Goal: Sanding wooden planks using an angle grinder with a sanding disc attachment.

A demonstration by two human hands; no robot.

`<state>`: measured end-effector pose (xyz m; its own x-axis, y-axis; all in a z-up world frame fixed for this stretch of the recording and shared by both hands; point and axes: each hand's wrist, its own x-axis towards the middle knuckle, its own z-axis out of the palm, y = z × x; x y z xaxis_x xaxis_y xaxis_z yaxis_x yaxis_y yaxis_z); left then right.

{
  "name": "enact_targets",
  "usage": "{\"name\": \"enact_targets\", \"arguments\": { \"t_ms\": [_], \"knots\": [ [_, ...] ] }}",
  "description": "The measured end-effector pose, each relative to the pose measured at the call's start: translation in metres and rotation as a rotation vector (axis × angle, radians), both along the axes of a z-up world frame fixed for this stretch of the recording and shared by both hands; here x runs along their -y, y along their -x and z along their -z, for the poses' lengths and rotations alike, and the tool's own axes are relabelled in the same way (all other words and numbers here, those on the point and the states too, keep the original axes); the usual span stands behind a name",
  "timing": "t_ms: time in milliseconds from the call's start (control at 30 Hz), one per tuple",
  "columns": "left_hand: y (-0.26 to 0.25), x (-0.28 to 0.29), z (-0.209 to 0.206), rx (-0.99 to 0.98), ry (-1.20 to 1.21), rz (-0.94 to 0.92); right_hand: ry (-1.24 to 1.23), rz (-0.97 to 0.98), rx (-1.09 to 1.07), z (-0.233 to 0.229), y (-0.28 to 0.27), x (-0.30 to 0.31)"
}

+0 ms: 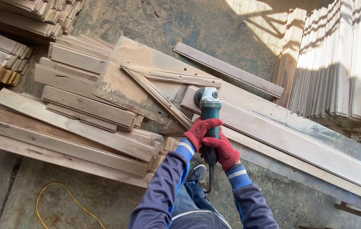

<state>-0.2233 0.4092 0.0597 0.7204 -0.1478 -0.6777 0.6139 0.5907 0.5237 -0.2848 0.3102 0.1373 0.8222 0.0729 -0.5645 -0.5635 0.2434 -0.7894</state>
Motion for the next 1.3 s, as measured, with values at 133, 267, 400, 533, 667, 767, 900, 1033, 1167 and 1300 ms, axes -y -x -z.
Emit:
{"name": "enact_targets", "arguments": {
  "t_ms": [133,267,400,533,667,767,900,1033,1167,1300],
  "knots": [
    [-0.005,-0.019,0.003,-0.016,-0.001,-0.029,0.014,-0.044,-0.021,0.005,-0.01,-0.015],
    [-0.014,-0.022,0.026,-0.009,-0.024,-0.046,0.016,-0.081,-0.046,0.006,-0.019,-0.022],
    [-0.014,-0.02,0.016,-0.02,0.006,-0.081,0.034,-0.091,-0.06,0.008,-0.023,-0.016],
    [-0.016,-0.007,0.014,0.012,0.023,-0.07,0.012,-0.055,-0.076,0.009,-0.02,-0.008],
    [-0.013,-0.011,0.01,0.036,0.016,-0.093,-0.013,-0.076,-0.09,0.011,-0.019,-0.008],
    [-0.016,-0.017,0.022,0.006,0.034,-0.137,-0.009,-0.117,-0.079,-0.002,-0.029,-0.014],
    [-0.017,-0.017,0.007,0.002,0.011,-0.107,-0.047,-0.09,-0.093,0.012,-0.024,-0.014],
    [-0.015,-0.006,0.005,-0.013,0.04,-0.044,-0.005,0.003,-0.094,0.0,-0.015,-0.007],
    [-0.015,-0.015,-0.002,-0.039,-0.004,-0.052,0.01,-0.045,-0.085,0.012,-0.018,-0.011],
    [-0.022,-0.031,0.01,-0.04,-0.001,-0.071,0.011,-0.065,-0.074,0.005,-0.024,-0.03]
  ]
}}
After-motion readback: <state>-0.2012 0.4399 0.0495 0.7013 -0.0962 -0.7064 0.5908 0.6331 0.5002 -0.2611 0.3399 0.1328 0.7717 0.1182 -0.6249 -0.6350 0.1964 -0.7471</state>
